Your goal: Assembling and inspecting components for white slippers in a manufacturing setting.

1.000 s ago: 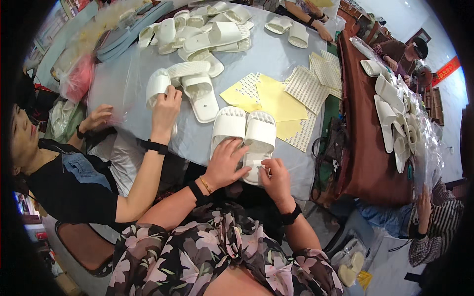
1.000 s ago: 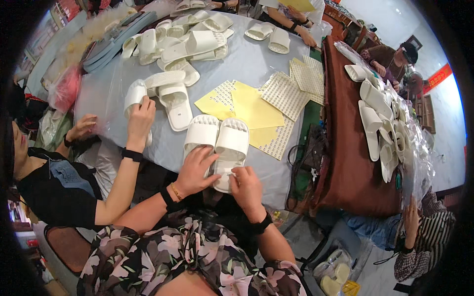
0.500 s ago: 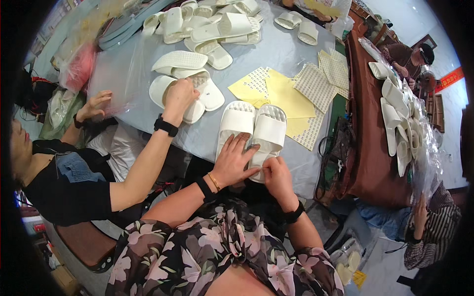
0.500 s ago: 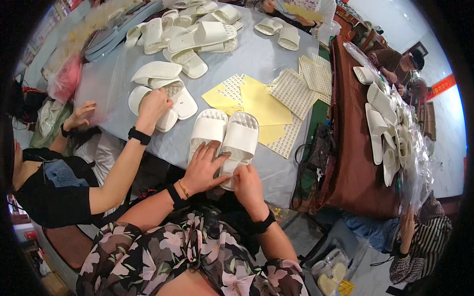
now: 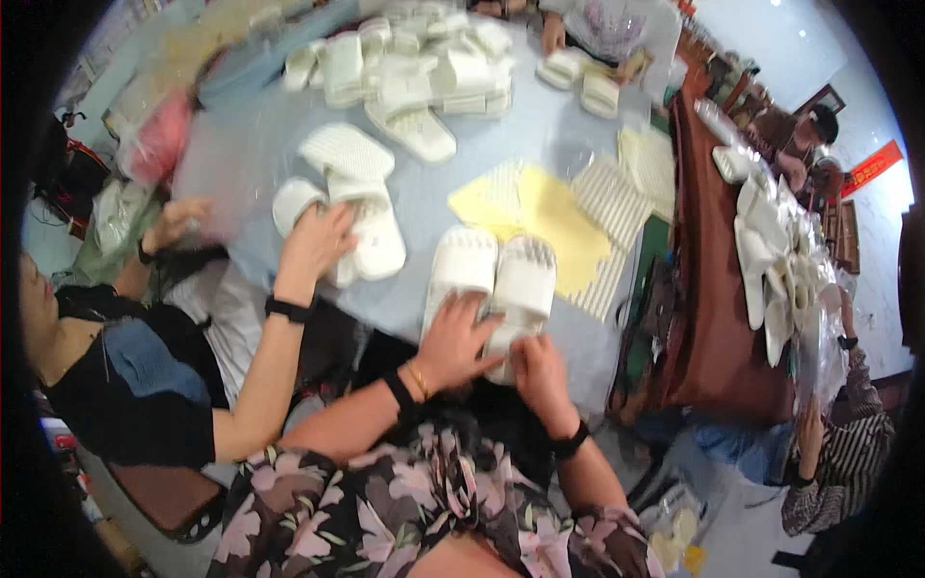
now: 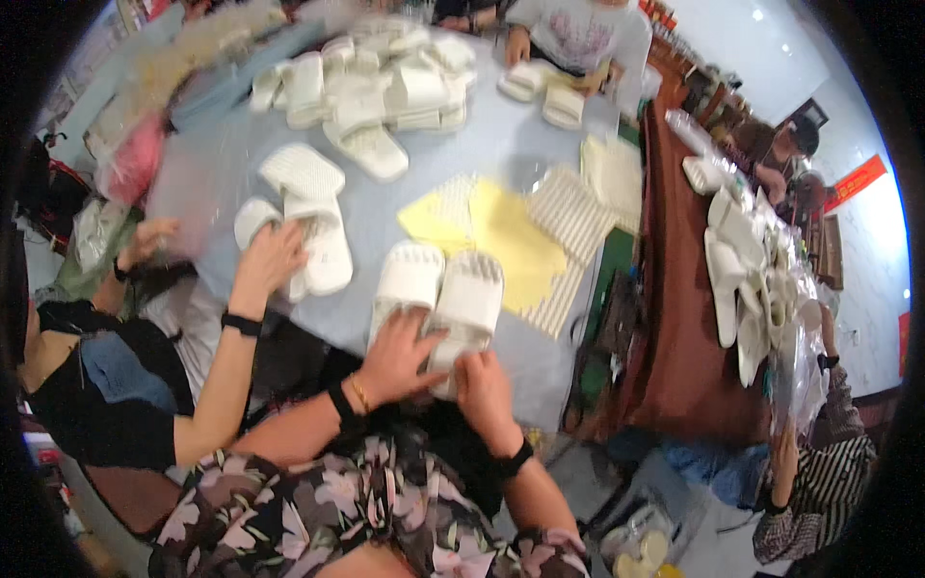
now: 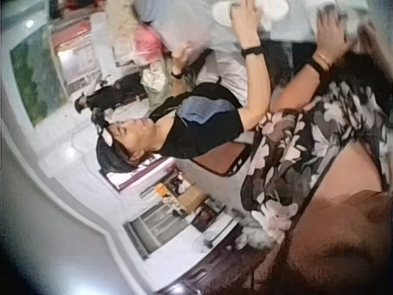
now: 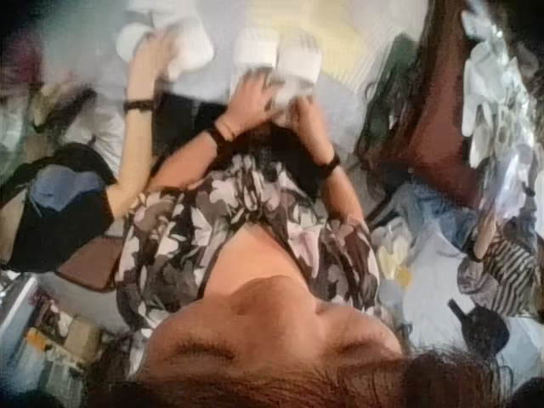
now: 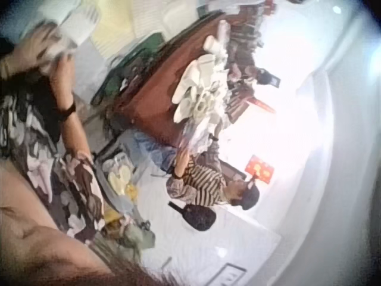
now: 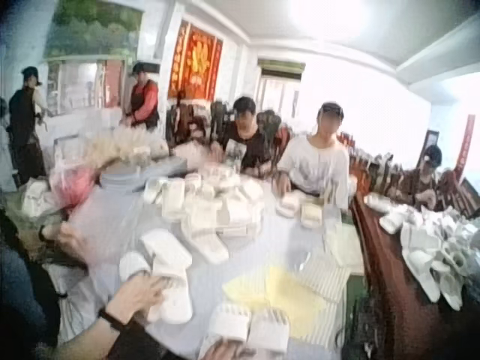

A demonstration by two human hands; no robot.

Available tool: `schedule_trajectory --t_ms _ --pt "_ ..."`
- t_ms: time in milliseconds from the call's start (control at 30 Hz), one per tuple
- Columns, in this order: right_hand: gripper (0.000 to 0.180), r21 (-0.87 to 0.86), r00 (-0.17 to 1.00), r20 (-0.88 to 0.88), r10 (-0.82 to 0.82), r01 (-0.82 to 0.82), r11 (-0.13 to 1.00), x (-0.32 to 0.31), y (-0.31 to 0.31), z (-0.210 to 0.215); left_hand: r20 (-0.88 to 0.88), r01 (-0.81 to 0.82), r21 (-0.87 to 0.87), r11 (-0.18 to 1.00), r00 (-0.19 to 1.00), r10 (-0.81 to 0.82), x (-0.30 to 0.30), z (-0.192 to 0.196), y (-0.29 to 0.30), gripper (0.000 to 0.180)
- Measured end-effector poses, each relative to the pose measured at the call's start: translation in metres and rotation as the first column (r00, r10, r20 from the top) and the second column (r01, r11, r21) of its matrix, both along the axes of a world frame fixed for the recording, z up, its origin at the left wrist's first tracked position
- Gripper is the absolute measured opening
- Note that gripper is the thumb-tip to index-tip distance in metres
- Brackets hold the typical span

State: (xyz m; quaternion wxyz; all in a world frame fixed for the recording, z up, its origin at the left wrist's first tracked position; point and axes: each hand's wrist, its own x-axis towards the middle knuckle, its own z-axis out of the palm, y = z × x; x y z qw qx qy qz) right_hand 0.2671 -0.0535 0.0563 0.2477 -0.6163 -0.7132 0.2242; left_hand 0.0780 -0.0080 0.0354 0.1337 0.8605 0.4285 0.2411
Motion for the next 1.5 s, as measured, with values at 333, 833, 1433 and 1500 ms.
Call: schedule_trajectory --t_ms 333,833,1433,1500 --pt "0.011 0.048 1.0 0.025 0.009 -0.01 0.999 0.0 -0.004 0.002 -0.003 0.027 0.074 0.997 1.0 -0.027 -0.004 0.004 -0.003 0.065" --pt "0.03 -0.064 0.97 -0.209 0.126 -0.142 0.988 0.019 0.031 -0.079 0.027 -0.019 0.152 0.988 1.0 0.015 0.004 -0.022 -0.006 0.062" --pt "0.036 -0.161 0.977 -0.206 0.053 -0.088 0.983 0.012 0.02 -0.051 0.011 0.011 0.2 0.98 1.0 -0.013 0.003 -0.027 -0.002 0.061" --pt "0.032 -0.183 0.994 -0.09 0.068 -0.083 0.979 0.011 0.017 -0.037 -0.011 0.011 0.207 0.978 1.0 -0.009 0.002 -0.024 -0.003 0.06"
